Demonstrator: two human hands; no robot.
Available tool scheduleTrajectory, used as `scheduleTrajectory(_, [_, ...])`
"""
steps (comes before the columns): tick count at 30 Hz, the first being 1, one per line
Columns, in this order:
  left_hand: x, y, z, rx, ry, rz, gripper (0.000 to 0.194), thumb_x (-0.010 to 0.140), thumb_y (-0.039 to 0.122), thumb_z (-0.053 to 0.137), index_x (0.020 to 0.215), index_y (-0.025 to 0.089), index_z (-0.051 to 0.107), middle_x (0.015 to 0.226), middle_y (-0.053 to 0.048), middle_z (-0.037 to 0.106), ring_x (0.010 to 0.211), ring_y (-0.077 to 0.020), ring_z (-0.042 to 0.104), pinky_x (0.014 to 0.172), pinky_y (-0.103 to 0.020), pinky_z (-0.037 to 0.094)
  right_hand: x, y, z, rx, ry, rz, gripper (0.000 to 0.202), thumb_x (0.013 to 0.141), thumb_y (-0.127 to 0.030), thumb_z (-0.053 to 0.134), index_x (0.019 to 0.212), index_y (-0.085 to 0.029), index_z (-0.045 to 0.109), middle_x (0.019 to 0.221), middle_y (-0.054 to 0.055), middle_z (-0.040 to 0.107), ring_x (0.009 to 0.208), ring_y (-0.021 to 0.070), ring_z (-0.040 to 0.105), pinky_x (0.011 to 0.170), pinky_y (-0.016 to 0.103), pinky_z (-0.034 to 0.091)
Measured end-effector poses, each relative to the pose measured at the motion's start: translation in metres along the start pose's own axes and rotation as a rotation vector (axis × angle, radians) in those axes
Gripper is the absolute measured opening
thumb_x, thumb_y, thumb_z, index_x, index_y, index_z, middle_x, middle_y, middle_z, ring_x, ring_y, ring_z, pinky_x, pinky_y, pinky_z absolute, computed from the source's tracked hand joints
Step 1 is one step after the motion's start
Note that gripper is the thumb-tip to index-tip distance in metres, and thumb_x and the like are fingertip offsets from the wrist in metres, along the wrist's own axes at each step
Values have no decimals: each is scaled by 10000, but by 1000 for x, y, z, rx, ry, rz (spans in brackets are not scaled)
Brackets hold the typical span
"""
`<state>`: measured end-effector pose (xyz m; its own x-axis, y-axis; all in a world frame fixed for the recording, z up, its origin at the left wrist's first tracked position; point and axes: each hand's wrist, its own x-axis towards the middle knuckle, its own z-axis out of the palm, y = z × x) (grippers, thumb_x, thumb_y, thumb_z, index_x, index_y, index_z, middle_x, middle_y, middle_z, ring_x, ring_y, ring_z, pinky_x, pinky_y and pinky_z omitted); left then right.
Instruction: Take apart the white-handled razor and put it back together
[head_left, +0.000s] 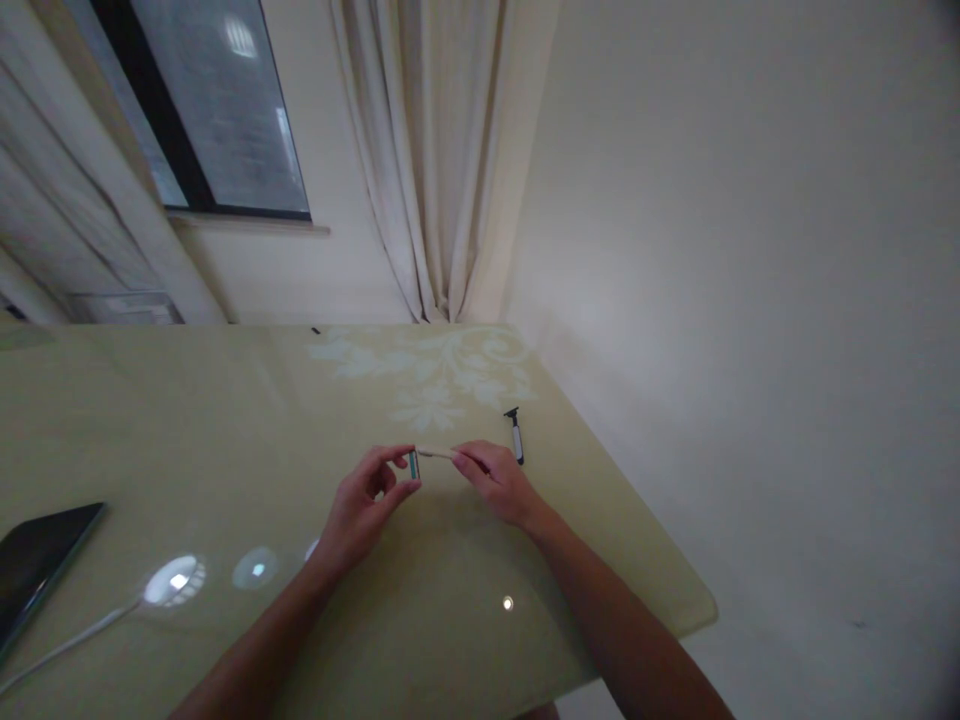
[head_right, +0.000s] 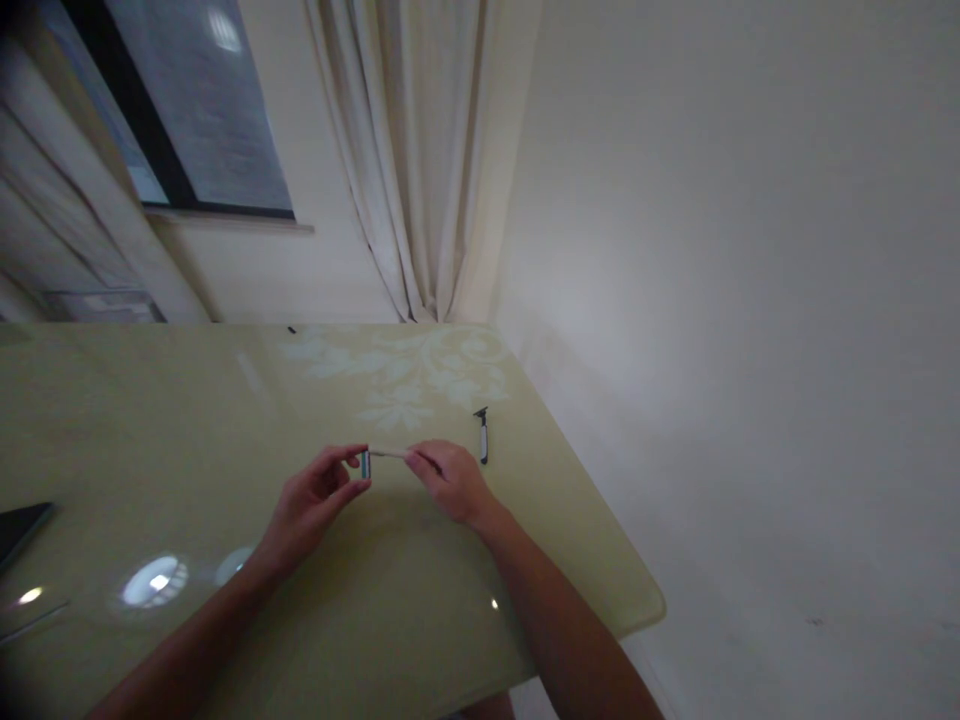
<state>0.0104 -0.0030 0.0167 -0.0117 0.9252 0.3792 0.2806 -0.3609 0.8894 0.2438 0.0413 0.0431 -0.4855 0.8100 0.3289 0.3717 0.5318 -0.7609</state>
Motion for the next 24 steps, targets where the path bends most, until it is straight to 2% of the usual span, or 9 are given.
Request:
scheduleTrajectory(3, [2, -6, -1, -49, 7, -49, 383, 837, 345, 750, 1198, 233, 688, 908, 5, 596, 647, -95, 520, 609, -227, 448, -1, 0, -1, -97, -46, -67, 390, 1048, -477, 501, 1126, -205, 770, 883, 54, 717, 810, 168, 599, 756, 277, 410])
scheduleTrajectory(5, [2, -7, 0, -54, -6, -60, 389, 836, 343, 744, 1203, 231, 684, 898, 4, 588, 669, -105, 534, 630, -237, 457, -1, 2, 2, -122, -34, -59, 382, 1050, -464, 505, 1122, -207, 778, 866, 53, 727, 801, 167, 607, 750, 275, 413])
scheduleTrajectory(10, [1, -5, 1, -17, -28, -38, 370, 866, 344, 706, 1219, 240, 666, 909, 4, 577, 712, -122, 555, 672, -258, 466, 0, 7, 8, -59, -51, -43, 381, 1030, -474, 537, 1123, -201, 787, 863, 49, 738, 744, 151, 611, 700, 258, 417])
scheduleTrajectory(14, [1, -3, 0, 21, -21, -17, 358, 883, 354, 686, 1220, 240, 657, 905, 8, 555, 724, -126, 555, 678, -263, 456, 0, 8, 8, -98, 20, -11, 392, 1031, -475, 527, 1068, -196, 800, 843, 49, 732, 730, 149, 599, 686, 257, 407])
scheduleTrajectory(18, [1, -4, -1, 36, -15, -28, 359, 887, 367, 678, 1222, 242, 646, 910, 6, 548, 743, -134, 560, 684, -266, 457, 0, 7, 9, -68, -44, -27, 393, 1025, -482, 531, 1073, -196, 796, 819, 48, 721, 714, 148, 588, 682, 257, 406])
scheduleTrajectory(21, [1, -4, -1, 40, -27, -27, 348, 897, 379, 663, 1216, 240, 644, 909, 1, 555, 752, -139, 561, 683, -267, 457, 0, 6, 11, -89, -7, 1, 400, 1028, -478, 521, 1036, -194, 801, 817, 54, 717, 722, 154, 583, 688, 265, 402])
scheduleTrajectory(24, [0, -4, -1, 42, -39, -20, 345, 905, 376, 655, 1224, 244, 641, 912, -1, 561, 755, -141, 559, 693, -271, 462, 1, 6, 12, -68, -32, -2, 405, 1018, -497, 529, 1063, -194, 794, 805, 51, 706, 714, 154, 573, 681, 265, 398])
